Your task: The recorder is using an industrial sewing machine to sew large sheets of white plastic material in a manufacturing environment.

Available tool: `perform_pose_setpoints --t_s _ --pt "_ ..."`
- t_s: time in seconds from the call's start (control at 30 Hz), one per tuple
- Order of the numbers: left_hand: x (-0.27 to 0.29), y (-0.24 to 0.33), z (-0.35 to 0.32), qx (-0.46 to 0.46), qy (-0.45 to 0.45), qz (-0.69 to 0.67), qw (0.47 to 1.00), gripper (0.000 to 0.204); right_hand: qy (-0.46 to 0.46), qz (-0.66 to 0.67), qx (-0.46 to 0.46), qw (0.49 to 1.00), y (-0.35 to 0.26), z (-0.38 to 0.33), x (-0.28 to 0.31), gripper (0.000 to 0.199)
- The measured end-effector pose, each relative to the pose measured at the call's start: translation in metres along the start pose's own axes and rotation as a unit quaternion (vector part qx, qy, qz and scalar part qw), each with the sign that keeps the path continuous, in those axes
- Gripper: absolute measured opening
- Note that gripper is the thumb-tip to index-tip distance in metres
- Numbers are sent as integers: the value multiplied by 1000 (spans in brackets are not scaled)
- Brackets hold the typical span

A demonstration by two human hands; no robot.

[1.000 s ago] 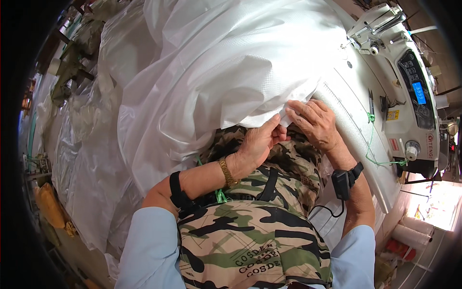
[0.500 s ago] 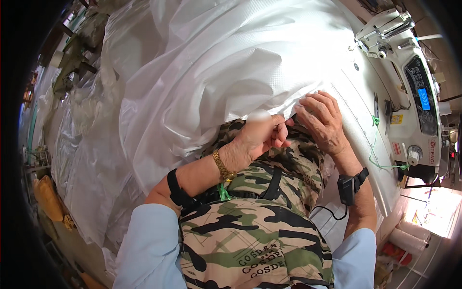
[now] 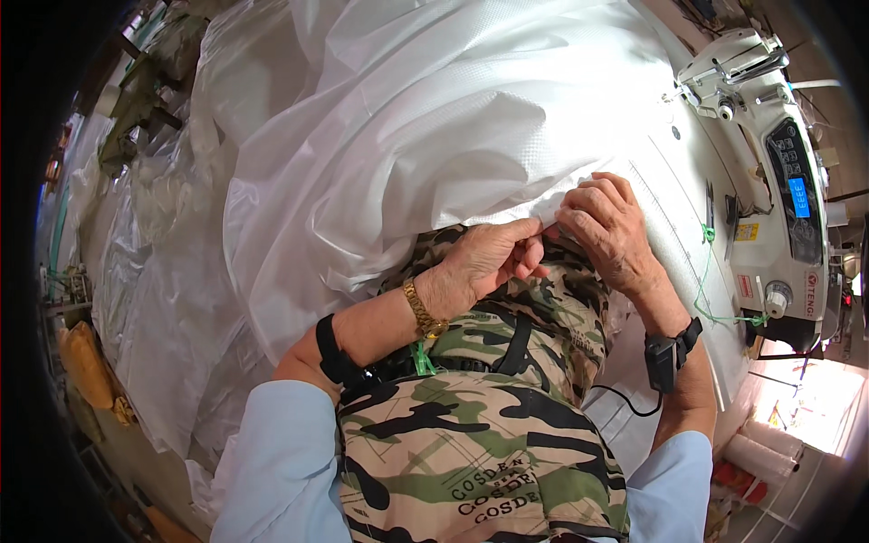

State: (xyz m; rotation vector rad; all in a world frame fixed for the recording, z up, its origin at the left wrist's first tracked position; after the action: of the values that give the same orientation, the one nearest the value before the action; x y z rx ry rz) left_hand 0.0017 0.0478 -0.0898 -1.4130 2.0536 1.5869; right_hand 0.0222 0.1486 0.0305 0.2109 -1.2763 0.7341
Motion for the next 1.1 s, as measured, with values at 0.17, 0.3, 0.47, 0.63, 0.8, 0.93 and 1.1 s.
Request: perform_pose_setpoints --t_s 0.17,0.3,0.47,0.63,0.8,0.93,1.1 --pt "-6 8 -5 -20 -16 -8 1000 23 36 -27 28 999 -4 -7 0 23" --pt "-8 15 -9 -39 5 0 999 27 46 -61 58 995 -7 -14 -3 22" --pt "-11 17 -7 -56 -18 17 998 38 64 -98 61 991 -6 -21 -6 21" --pt "-10 16 -7 -66 -23 27 997 48 90 -122 63 986 -8 -24 -11 20" --pt "-11 14 -7 -78 -20 34 996 51 88 -112 29 989 -5 -27 -12 20" --pt "-16 17 -8 -88 -19 34 995 51 98 -120 29 987 -6 -30 -14 21" --pt "-16 14 -7 -103 -15 34 994 44 119 -118 12 986 -9 -33 -15 21"
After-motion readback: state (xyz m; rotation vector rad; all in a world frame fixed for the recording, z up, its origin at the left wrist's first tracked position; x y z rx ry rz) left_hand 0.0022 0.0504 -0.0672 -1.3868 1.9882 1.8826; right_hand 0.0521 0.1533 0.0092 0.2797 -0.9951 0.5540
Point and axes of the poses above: each hand's wrist, its own z-axis towards the middle knuckle, its own x-axis out of the back of the hand, y = z × x, the point moved 7 cm from there along z, towards the middle knuckle, and after that the axes turned 15 degrees about z, right-handed, at the moved point
